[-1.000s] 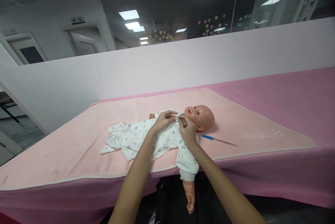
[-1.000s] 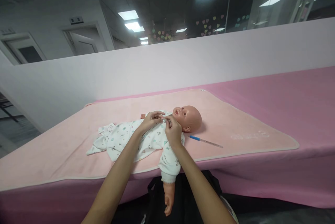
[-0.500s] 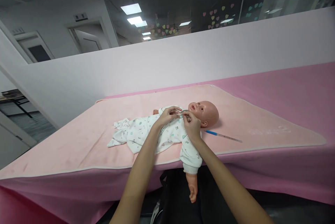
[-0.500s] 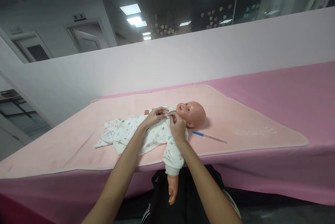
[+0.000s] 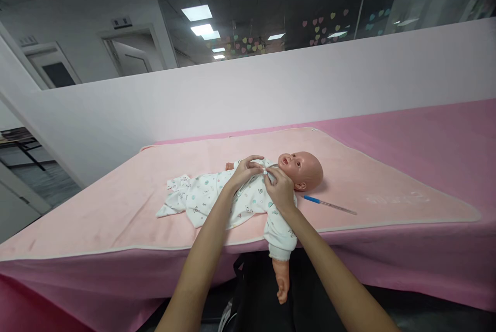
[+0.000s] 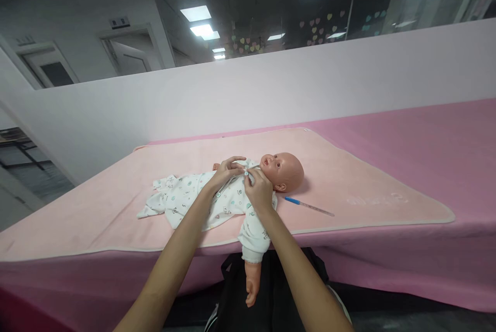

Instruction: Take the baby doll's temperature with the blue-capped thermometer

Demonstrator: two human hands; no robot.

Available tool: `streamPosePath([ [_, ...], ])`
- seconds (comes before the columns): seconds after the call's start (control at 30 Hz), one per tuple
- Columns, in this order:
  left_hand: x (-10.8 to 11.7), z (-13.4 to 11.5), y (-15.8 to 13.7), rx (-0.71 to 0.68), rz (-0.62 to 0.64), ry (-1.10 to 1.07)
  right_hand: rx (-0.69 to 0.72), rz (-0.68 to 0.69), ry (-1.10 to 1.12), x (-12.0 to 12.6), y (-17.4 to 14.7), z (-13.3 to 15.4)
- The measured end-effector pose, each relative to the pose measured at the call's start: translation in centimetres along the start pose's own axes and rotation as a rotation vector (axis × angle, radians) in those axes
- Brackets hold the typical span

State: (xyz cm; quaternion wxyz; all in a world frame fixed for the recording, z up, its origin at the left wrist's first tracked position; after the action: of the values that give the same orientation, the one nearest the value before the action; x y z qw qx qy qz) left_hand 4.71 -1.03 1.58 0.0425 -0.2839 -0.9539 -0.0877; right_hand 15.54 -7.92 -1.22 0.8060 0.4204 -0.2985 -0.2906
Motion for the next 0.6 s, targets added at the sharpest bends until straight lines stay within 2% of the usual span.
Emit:
streamPosePath([
  [0.23, 0.1, 0.3, 0.1, -0.011, 0.029, 0.034, 0.014, 0.023, 0.003, -0.4, -0.1, -0.4],
  [0.4, 0.1, 0.7, 0.4, 0.024, 0.047, -0.001, 0.001, -0.019, 0.001, -0.3, -0.1, -0.3],
  [0.6, 0.1, 1.1, 0.7, 0.072, 0.067, -0.064, 0.020, 0.011, -0.016, -0.4, -0.2, -0.3],
])
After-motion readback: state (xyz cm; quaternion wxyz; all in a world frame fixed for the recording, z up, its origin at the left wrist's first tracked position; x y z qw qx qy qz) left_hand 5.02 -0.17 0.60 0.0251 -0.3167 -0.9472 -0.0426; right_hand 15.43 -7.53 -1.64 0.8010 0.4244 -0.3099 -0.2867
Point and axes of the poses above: each hand's wrist, its own y-axis towards the middle knuckle, its own x-axis out of the back of the hand, z = x × y, the point moved 5 cm from there along y, towards the middle knuckle, and after that the axes turned 7 degrees about x, right-handed, at the moved point
